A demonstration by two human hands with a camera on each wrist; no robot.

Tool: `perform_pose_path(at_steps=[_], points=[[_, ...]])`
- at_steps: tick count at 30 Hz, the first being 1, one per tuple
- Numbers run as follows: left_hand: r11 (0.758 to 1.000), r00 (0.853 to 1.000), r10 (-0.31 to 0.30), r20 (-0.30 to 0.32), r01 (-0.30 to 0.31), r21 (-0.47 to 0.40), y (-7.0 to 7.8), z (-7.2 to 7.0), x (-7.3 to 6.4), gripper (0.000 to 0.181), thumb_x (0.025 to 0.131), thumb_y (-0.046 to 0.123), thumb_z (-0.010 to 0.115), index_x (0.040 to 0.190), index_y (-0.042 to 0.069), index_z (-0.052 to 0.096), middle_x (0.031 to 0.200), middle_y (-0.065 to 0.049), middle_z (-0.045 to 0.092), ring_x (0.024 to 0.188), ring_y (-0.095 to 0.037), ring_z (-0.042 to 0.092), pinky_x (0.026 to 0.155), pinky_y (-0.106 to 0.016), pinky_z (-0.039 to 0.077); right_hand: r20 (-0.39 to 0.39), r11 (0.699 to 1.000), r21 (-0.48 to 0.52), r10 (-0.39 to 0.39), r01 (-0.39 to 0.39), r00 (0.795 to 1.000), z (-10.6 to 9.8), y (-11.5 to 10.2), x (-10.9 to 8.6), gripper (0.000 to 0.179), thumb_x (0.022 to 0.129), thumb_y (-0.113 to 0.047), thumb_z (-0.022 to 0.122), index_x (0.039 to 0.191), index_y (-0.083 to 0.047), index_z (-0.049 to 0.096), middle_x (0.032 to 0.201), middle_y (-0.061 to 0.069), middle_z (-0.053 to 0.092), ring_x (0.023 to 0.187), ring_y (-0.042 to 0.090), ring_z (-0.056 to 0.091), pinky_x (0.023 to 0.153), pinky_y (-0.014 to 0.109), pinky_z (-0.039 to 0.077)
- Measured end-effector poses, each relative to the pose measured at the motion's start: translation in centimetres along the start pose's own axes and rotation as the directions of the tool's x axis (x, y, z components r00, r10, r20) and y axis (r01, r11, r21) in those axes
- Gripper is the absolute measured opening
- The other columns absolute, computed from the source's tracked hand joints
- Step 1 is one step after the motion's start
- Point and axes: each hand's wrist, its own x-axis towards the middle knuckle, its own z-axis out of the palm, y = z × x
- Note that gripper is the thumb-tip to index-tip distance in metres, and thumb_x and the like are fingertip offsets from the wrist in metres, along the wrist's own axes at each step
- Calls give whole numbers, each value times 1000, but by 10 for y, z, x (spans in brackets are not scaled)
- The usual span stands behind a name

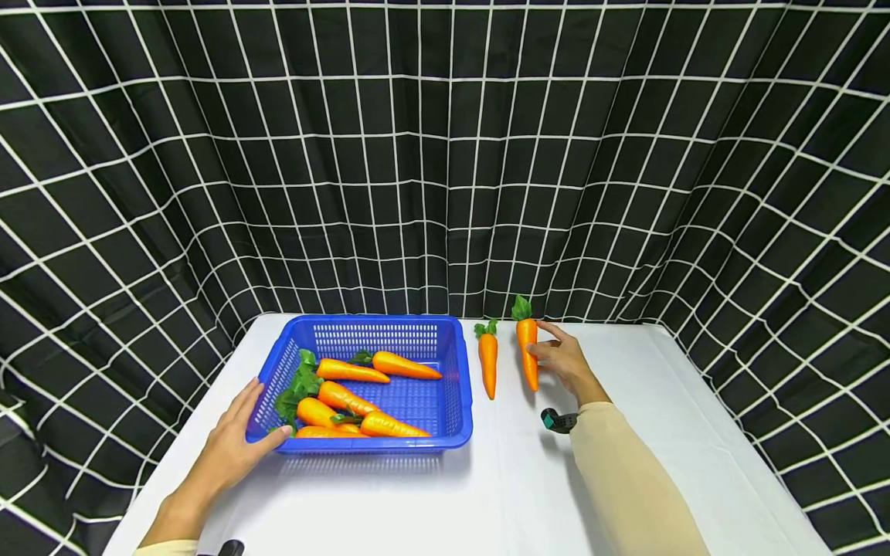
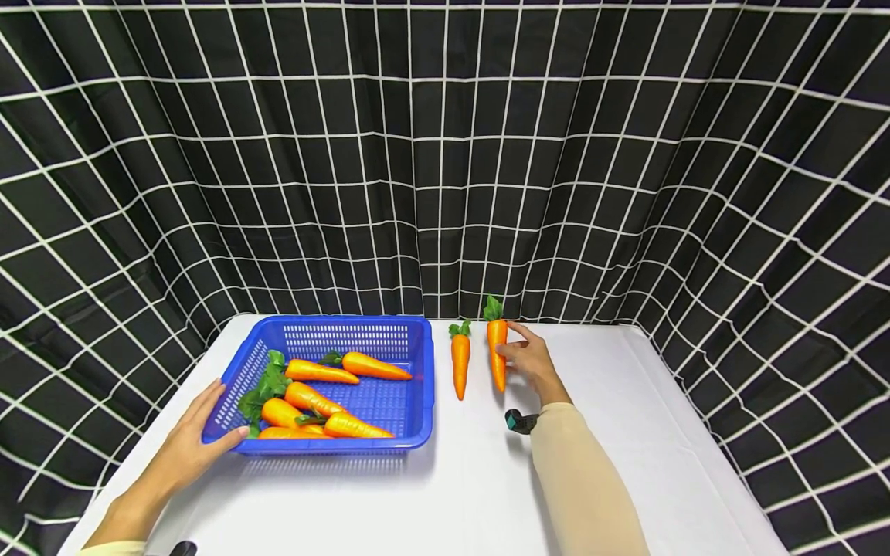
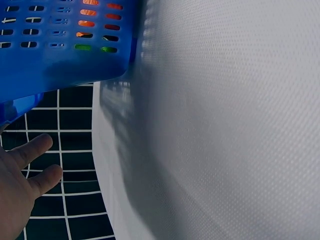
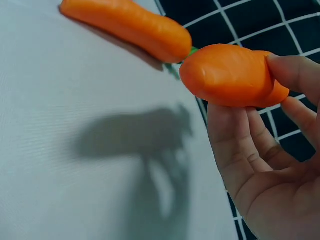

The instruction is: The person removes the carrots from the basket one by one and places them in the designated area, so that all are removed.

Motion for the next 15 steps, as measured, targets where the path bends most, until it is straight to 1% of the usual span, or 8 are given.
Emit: perform_pose_path(at_steps=[2, 6, 8, 12, 15], points=[[1000, 1000, 3, -3, -3, 1, 0, 0, 0, 89, 85, 42, 71, 149, -1, 28, 155, -20, 21, 129, -54, 28, 91, -76, 23, 1, 1000, -4, 11, -11, 1000, 1, 3, 2, 67, 86, 1, 67, 147, -9, 40, 97, 17, 58, 73, 18, 58, 68, 40, 56], [1000, 1000, 0, 1, 0, 4, 1, 0, 0, 89, 85, 42, 71, 149, -2, 28, 155, -20, 21, 129, -54, 28, 92, -75, 23, 3, 999, -15, 34, -34, 999, 2, 6, 3, 68, 86, 1, 66, 147, -8, 38, 102, 20, 54, 74, 20, 59, 69, 42, 56], [1000, 1000, -3, 5, 3, 3, 1, 0, 0, 89, 85, 43, 70, 149, -1, 28, 155, -20, 20, 129, -53, 28, 92, -75, 23, -9, 998, -45, 49, -49, 999, 2, 6, 3, 67, 87, -1, 67, 147, -8, 38, 103, 21, 53, 74, 20, 59, 69, 41, 56], [1000, 1000, -5, 8, 5, 7, 0, 0, 0, 89, 85, 43, 70, 150, -1, 27, 156, -19, 20, 130, -53, 28, 92, -75, 23, -26, 991, -102, 80, -83, 996, 2, 11, 7, 68, 86, -5, 70, 147, -10, 40, 103, 20, 55, 74, 20, 61, 67, 38, 57], [1000, 1000, -3, 7, 3, 10, -1, 0, 1, 89, 85, 43, 70, 150, -1, 27, 155, -20, 20, 129, -53, 28, 92, -76, 23, -32, 987, -129, 96, -100, 995, 3, 16, 9, 68, 86, -6, 71, 147, -9, 40, 104, 21, 54, 75, 20, 60, 67, 37, 57]])
